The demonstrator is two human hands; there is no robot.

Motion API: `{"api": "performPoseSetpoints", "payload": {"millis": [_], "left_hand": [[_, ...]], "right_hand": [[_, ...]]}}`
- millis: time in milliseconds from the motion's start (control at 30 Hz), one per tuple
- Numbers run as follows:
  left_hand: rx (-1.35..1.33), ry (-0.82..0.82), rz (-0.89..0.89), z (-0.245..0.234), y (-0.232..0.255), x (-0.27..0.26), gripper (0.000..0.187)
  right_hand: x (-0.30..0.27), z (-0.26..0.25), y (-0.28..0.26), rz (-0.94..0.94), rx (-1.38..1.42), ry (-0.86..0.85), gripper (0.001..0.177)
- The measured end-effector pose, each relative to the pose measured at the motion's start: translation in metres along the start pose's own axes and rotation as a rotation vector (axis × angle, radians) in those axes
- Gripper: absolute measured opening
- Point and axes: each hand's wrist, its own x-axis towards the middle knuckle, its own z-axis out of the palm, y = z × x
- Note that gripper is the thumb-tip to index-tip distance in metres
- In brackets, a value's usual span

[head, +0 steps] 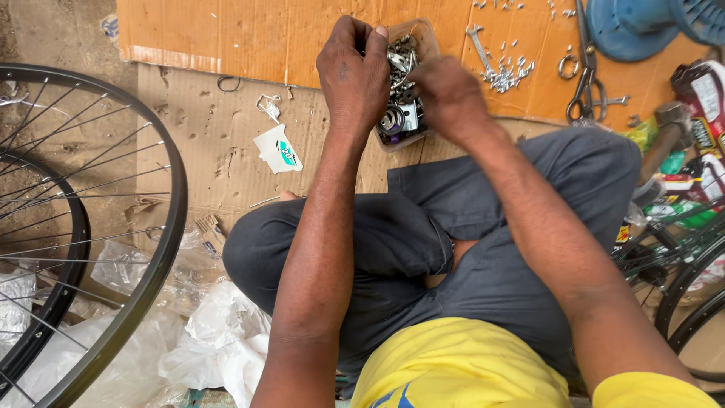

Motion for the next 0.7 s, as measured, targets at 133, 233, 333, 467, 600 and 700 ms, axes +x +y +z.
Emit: {"api": "performPoseSetpoints", "payload": {"millis": [133,233,333,467,600,700], "left_hand": [[-0.013,0.019,0.041,-0.014,0.004,0.002,0.024],[-0.065,0.018,0.062,-0.008,0.0,-0.003,0.023],[-0.054,-0.098,0.067,0.008,-0.002,-0.005,0.023],[-0.031,-0.188,0.149,0.02,0.003,-0.008,0.021],[-0.006,-0.268,0.08,0.029,0.008,-0.014,0.017],[0.188,-0.297,0.211,0.031,-0.003,-0.024,0.015]], "right_hand": [[0.007,0.008,-0.025,-0.011,-0.114,-0.154,0.024],[-0.008,-0.008,-0.02,0.077,-0.018,-0.135,0.02],[-0.026,-0.045,-0.007,0.109,0.087,0.016,0.025],[-0.058,-0.108,0.01,0.346,0.228,0.2,0.022],[-0.1,-0.133,0.023,0.547,0.566,0.421,0.016],[-0.104,-0.114,0.029,0.466,0.497,0.451,0.015]]}}
